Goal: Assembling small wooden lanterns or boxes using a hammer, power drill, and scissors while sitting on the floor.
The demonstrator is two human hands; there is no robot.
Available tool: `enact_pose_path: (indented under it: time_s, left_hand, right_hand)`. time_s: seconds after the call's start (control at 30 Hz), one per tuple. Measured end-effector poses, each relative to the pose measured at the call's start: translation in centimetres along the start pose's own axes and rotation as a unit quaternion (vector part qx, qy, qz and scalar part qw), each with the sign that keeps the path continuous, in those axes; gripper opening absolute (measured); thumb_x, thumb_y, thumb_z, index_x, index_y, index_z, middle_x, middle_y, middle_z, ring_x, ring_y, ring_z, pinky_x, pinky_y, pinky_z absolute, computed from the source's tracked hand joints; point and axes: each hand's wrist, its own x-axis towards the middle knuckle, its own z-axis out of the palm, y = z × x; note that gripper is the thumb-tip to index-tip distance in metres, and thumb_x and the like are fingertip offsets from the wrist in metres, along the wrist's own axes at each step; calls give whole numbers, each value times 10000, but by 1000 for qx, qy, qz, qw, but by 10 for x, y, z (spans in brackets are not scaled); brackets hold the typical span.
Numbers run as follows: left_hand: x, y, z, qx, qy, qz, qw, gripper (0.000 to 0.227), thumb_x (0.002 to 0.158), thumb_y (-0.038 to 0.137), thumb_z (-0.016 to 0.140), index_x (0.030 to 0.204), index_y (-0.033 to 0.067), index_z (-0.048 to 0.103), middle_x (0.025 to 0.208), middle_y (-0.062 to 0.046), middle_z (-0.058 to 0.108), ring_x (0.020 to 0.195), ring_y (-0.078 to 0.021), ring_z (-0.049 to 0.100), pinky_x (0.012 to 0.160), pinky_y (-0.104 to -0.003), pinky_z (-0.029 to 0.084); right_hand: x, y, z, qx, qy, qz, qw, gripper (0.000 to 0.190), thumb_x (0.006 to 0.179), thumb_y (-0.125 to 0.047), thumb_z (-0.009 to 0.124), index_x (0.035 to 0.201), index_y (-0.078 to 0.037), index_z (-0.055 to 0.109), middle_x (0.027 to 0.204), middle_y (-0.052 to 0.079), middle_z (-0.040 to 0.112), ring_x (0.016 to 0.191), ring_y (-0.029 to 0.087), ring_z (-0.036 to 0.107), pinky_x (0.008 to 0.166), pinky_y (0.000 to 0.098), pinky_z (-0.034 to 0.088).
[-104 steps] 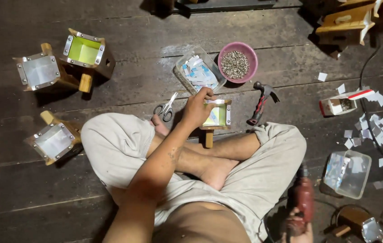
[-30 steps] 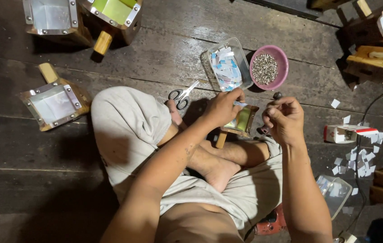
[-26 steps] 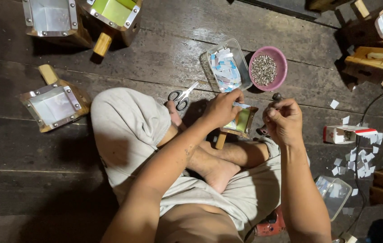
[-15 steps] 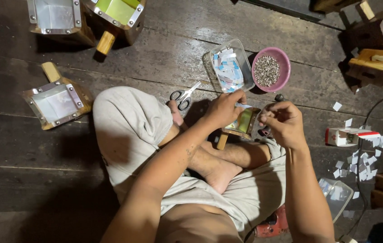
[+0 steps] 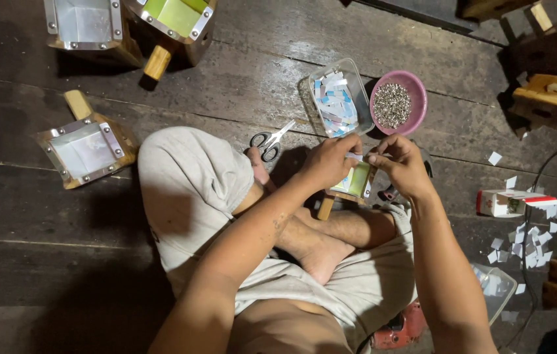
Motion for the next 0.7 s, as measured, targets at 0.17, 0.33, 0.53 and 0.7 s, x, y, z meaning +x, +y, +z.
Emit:
enact_pose_path:
  time_s: [0.17,0.33,0.53,0.7]
  left_hand:
    - [2,-6,5,0,0,6,1000,236,874,158,735,1049,201,584,1013,-81,765,1046,-307,734,885,-471,601]
    - [3,-6,11,-7,12,20,1000,229,871,134,735,1043,179,590,995,-106,760,1027,-330,733,862,-486,602]
    - [6,-8,10,-20,28,45,998,229,856,85,733,1016,147,582,946,-141,747,982,-369,736,842,-499,594]
    - [6,-15,19,-15,27,57,998,230,847,95,747,1007,158,594,924,-124,743,964,-355,741,823,-475,599]
  right_hand:
    - [-2,-8,8,-12,4,19,1000,267,871,74,808,1012,13,590,929,138,670,943,206,653,754,343,598]
    - [-13,-22,12,35,96,34,994,410,883,58,804,1176,35,517,1087,172,560,1009,267,610,779,391,625]
    - [-23,124,-73,-263,253,199,909,392,833,-277,921,1073,-46,715,1007,250,705,965,399,691,736,518,567]
    - [-9,238,-120,-272,229,350,867,407,856,-405,773,1110,-89,729,962,252,706,887,461,716,597,627,604]
